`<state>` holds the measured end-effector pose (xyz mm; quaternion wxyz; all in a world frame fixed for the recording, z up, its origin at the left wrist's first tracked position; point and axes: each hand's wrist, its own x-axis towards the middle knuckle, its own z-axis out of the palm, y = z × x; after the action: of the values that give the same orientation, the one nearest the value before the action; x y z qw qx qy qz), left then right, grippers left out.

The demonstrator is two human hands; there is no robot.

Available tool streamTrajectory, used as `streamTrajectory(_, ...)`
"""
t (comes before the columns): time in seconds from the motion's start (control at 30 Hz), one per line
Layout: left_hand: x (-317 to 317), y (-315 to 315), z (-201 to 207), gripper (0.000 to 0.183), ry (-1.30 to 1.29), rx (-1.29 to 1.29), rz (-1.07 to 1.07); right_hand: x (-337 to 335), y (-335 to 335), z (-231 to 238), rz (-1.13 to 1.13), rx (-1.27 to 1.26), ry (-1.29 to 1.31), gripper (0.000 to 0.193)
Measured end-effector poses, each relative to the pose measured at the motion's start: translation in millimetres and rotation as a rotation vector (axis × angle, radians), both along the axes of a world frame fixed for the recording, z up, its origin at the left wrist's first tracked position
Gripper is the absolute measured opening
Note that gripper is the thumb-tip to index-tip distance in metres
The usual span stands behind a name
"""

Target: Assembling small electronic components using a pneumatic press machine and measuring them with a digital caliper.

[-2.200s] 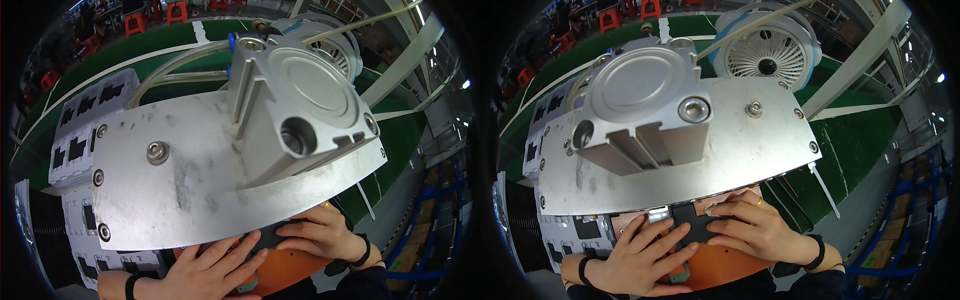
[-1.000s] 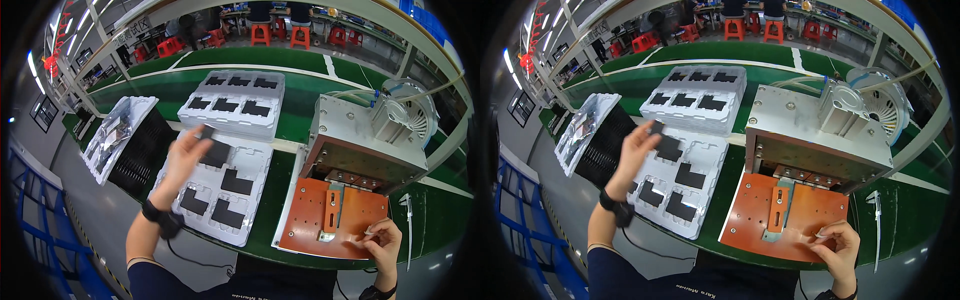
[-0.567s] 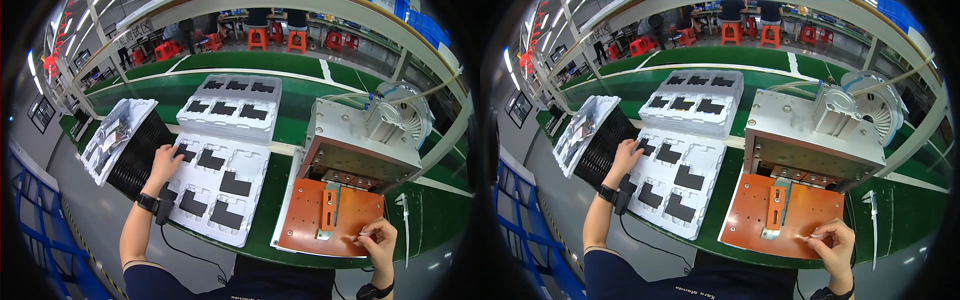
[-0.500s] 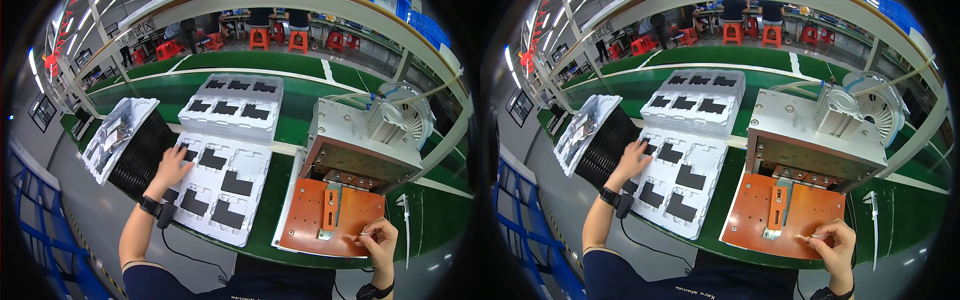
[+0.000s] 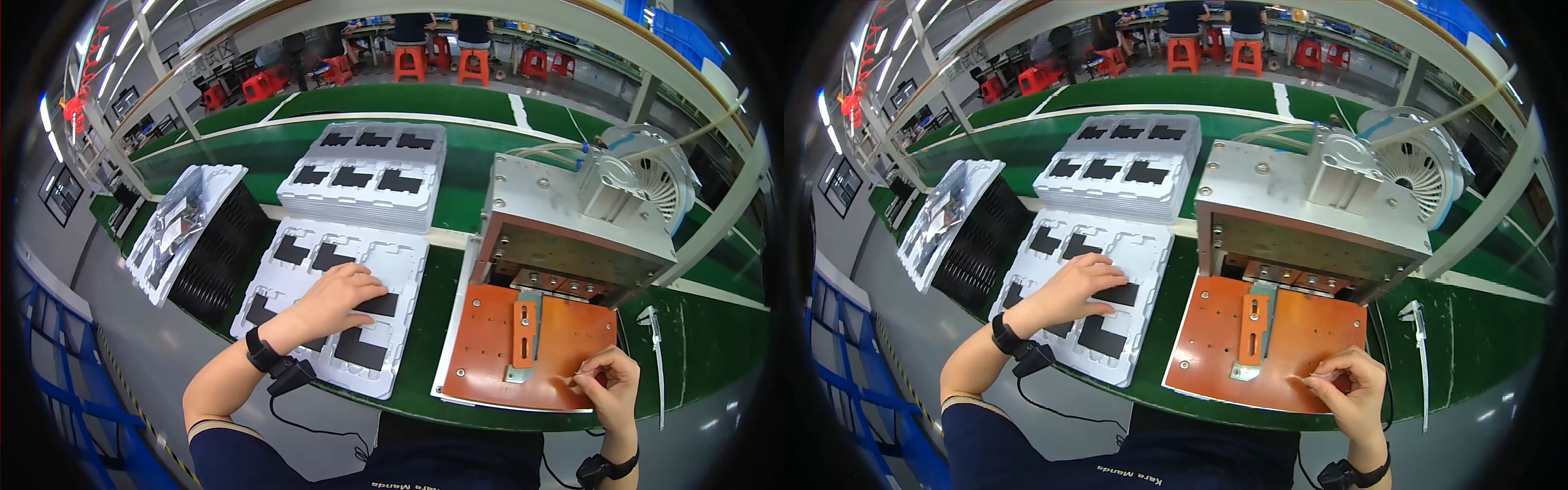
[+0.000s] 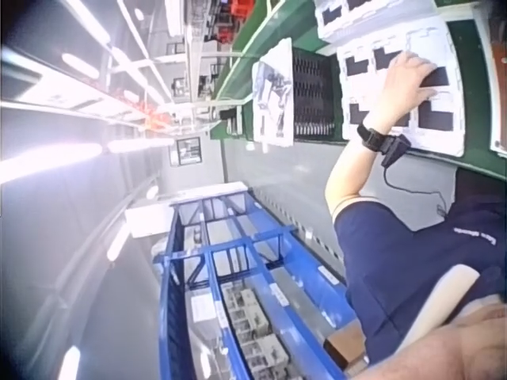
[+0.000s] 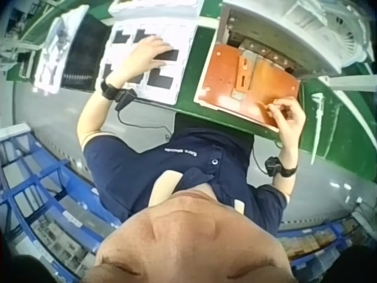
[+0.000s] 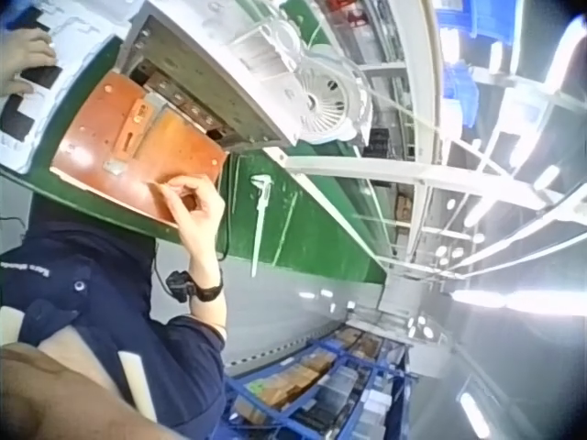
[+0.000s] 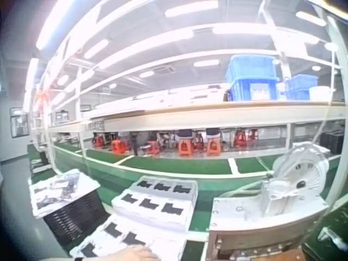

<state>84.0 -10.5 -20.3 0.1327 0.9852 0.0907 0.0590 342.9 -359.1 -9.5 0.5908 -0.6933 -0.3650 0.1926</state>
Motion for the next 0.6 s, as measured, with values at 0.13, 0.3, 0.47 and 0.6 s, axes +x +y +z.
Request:
streamTrajectory(0.13,2,-12,0,0.047,0.095,0.265,-0.027,-1,3,4,0.036,0.002,-0.004,0.014)
streamTrajectory(0.3,-3,-35,-6,0.046,0.071,0.299,-0.011,1,6,14,0.116,-0.022,-0.074,0.012)
streamTrajectory(0.47,-4,-33,-1,0.052,0.033,0.111,0.004,4,4,18,0.172,0.034,-0.122,0.011)
streamTrajectory(0.6,23,-61,63,0.057,-0.075,0.065,-0.021,6,8,17,0.199,0.007,-0.147,0.011)
